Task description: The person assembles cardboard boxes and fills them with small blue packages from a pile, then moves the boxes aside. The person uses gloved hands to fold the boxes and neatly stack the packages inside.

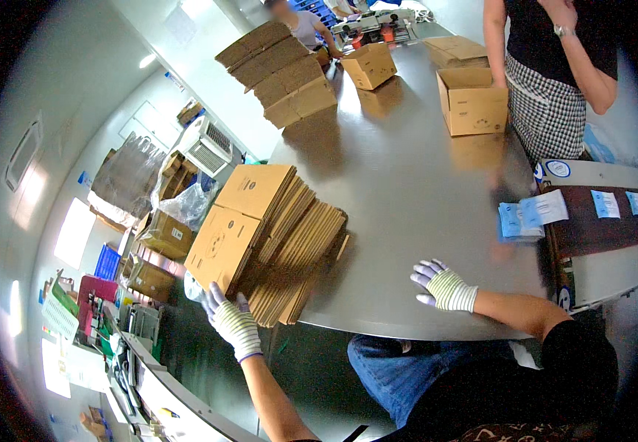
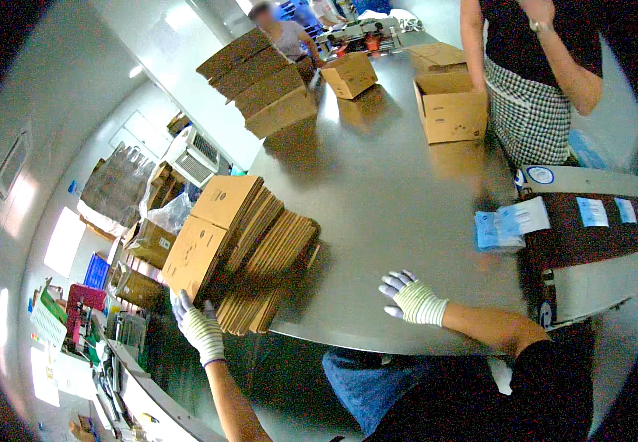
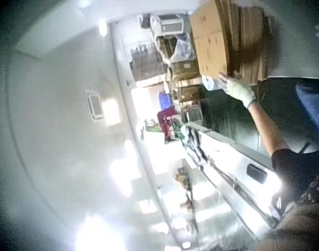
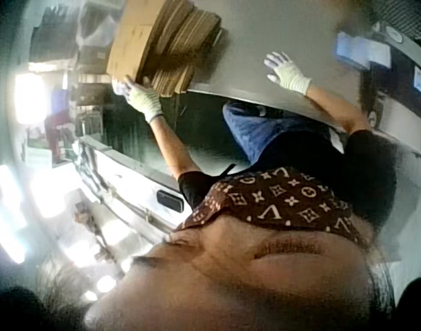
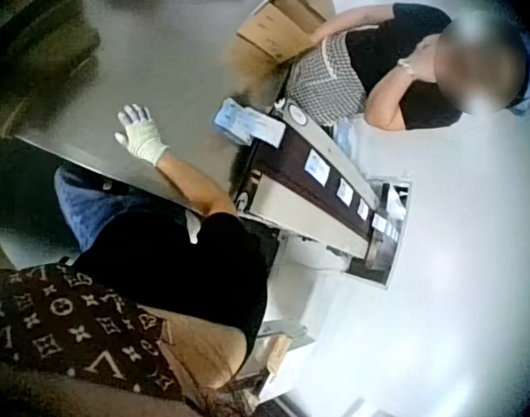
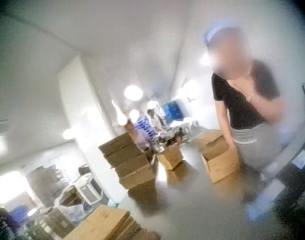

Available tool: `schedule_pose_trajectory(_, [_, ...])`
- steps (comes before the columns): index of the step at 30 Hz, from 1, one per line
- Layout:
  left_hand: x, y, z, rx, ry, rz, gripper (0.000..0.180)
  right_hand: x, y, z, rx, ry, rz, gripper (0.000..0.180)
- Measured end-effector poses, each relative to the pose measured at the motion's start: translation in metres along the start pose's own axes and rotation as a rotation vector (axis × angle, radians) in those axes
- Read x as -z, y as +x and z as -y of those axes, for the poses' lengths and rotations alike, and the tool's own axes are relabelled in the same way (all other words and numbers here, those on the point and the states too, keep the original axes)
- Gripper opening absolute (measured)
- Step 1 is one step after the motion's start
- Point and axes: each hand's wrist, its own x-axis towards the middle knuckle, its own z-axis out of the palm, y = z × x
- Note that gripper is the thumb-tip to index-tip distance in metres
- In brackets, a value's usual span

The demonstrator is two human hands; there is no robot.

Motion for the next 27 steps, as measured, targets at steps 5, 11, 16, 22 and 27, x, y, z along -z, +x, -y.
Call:
schedule_pose_trajectory(5, [-0.001,0.01,-0.012,-0.068,0.042,0.013,0.026,0.006,-0.015,-0.003,-0.012,0.078,-0.091,0.058])
schedule_pose_trajectory(11, [-0.004,0.005,0.009,0.034,-0.231,-0.049,0.05,0.0,-0.015,0.003,-0.015,0.076,-0.123,0.056])
schedule_pose_trajectory(16, [-0.039,0.005,0.039,0.127,-0.438,0.053,0.048,-0.003,-0.013,0.0,-0.017,0.098,-0.127,0.057])
schedule_pose_trajectory(22, [0.015,0.012,-0.004,-0.072,0.006,0.087,0.032,0.004,-0.014,0.007,0.004,0.136,-0.107,0.055])
schedule_pose_trajectory(27, [0.055,0.024,-0.069,-0.468,-0.229,-0.12,0.026,0.004,-0.015,-0.001,-0.014,0.114,-0.169,0.052])
